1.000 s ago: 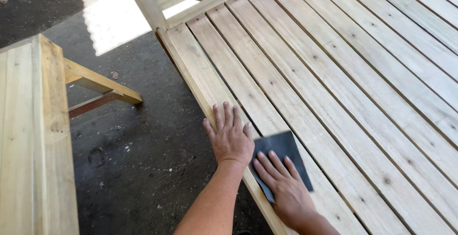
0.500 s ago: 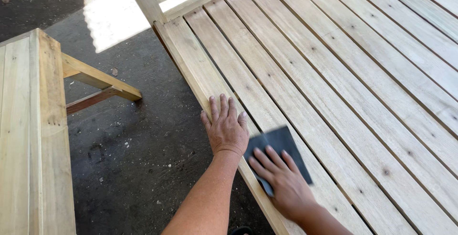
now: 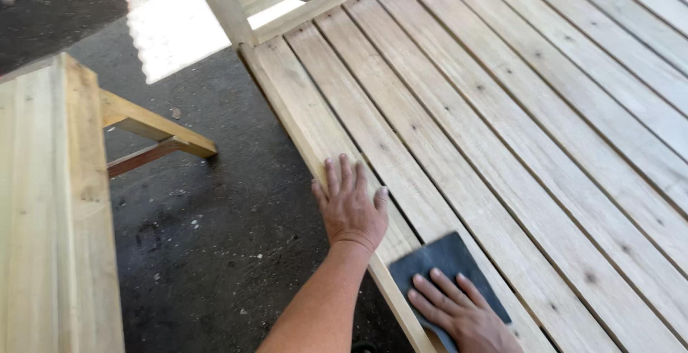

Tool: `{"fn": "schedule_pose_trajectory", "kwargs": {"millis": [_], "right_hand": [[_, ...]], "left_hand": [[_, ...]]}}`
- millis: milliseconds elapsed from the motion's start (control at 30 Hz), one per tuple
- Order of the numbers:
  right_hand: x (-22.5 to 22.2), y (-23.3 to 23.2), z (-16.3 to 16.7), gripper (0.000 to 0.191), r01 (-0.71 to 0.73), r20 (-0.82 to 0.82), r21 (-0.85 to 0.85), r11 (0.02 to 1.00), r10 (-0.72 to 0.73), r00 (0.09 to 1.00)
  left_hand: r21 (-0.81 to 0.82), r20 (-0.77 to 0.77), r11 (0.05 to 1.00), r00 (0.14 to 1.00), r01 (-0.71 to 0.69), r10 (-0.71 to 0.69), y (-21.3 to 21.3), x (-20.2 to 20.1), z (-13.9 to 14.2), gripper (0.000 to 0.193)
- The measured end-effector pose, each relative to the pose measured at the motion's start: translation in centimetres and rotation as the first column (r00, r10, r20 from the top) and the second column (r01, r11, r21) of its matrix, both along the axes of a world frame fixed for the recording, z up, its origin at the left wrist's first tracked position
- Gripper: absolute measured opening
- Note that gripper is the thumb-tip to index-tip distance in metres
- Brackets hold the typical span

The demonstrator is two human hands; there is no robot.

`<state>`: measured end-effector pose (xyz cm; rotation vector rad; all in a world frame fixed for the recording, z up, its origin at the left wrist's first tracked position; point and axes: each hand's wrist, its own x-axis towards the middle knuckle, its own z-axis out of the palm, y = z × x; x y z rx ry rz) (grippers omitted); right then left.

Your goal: The person sands the slatted wooden surface of a furniture frame by hand, rubbing a sheet of sandpaper back and forth along the planks and rails. They work across different sections of the frame, including the edges and corners, steadying the furniture with the other hand.

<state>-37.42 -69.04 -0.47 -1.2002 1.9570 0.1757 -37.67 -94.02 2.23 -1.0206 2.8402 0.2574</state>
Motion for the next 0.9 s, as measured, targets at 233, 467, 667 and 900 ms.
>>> {"fn": "schedule_pose_trajectory", "kwargs": {"millis": [233,467,667,900], "right_hand": [[-4.3,-11.4,2.1,0.072,0.099,-0.075,-0.43,0.898,-0.145,0.987],[-8.3,-21.4,1.9,0.058,0.112,-0.093,-0.514,0.85,-0.186,0.978],[-11.4,-29.7,2.8,0.056,0.193,-0.024,-0.567,0.801,-0.25,0.968],[-15.6,-38.8,2.6,0.061,0.161,-0.08,-0.515,0.842,-0.234,0.969]], "left_hand": [[0.066,0.035,0.988,0.989,0.141,-0.144,-1.4,-0.9,1.5,0.077],[-0.037,-0.119,0.957,0.95,0.288,-0.29,-9.7,-4.6,0.0,0.077],[-0.026,0.038,0.931,0.931,0.363,-0.362,-18.3,-8.9,-0.3,0.076],[-0.033,-0.134,0.926,0.917,0.376,-0.376,-28.2,-12.7,-1.9,0.075]]}}
